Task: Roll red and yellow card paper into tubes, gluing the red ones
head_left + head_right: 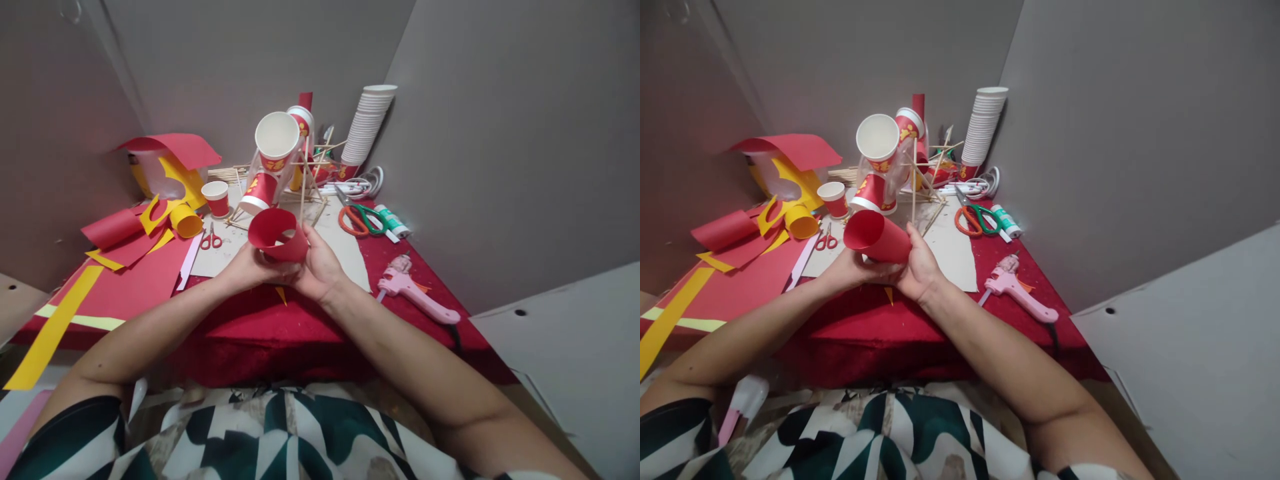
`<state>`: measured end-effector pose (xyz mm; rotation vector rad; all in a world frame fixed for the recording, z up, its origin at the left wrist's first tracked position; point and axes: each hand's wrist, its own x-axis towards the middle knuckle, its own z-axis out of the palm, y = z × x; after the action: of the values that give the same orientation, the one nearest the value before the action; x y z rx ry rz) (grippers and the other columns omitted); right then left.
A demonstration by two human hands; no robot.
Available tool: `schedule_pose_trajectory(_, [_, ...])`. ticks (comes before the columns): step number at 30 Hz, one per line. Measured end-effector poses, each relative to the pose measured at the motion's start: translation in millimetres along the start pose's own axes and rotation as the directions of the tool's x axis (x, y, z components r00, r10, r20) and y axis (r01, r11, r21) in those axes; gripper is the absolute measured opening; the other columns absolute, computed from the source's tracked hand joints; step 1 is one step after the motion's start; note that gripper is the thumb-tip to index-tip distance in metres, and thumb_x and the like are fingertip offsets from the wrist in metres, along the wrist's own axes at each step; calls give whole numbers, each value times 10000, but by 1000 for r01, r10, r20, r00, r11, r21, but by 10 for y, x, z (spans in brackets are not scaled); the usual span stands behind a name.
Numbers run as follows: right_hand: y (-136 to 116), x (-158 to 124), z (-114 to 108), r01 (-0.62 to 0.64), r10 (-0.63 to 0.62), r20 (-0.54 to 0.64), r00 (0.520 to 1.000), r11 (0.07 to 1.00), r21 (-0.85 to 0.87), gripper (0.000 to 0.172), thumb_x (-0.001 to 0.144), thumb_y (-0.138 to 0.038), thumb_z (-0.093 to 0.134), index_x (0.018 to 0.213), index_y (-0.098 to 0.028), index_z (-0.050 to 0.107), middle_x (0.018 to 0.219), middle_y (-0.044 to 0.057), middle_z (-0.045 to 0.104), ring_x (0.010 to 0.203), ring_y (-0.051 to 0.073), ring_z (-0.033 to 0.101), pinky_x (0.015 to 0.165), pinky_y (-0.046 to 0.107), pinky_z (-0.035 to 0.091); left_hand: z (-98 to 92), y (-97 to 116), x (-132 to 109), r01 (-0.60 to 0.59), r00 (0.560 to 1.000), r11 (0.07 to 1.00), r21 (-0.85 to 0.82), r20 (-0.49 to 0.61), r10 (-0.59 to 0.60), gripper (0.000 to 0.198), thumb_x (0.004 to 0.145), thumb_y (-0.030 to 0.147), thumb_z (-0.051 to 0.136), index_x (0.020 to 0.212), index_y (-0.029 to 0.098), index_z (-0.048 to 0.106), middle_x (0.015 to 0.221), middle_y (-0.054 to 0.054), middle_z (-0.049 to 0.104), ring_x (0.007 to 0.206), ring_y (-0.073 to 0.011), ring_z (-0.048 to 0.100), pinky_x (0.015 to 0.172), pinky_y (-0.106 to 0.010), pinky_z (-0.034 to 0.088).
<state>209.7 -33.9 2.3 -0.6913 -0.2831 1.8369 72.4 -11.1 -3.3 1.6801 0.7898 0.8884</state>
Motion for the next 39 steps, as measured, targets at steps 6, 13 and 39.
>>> schedule_pose_trajectory(6, [-25, 40, -76, -43, 44, 28, 999, 999, -30, 513, 1021, -551, 308, 935, -187, 660, 698, 50, 731, 543, 191, 646, 477, 296, 537, -42, 8, -22, -103, 993, 990, 99, -45, 108, 577, 600, 388, 903, 1058, 145, 650, 1242, -145, 679, 1179, -315, 614, 1032, -431, 476])
schedule_pose_trajectory(13, [17, 32, -58, -30, 34, 72, 997, 998, -56, 518, 1033, -510, 289, 956, -185, 685, 730, 54, 756, 623, 206, 683, 617, 361, 602, 8, -20, -2, -92, 987, 996, 0, -133, 91, 536, 555, 370, 907, 967, 148, 646, 1112, -129, 720, 1074, -307, 644, 934, -418, 521])
schedule_pose_trajectory(39, [43, -29, -52, -52, 57, 79, 995, 996, -66, 597, 988, -681, 300, 912, -200, 644, 766, 73, 712, 758, 224, 679, 741, 398, 578, -84, 17, 23, -98, 966, 945, -312, -259, 15, 500, 652, 412, 886, 1036, 160, 689, 1035, -91, 755, 939, -241, 692, 889, -368, 550])
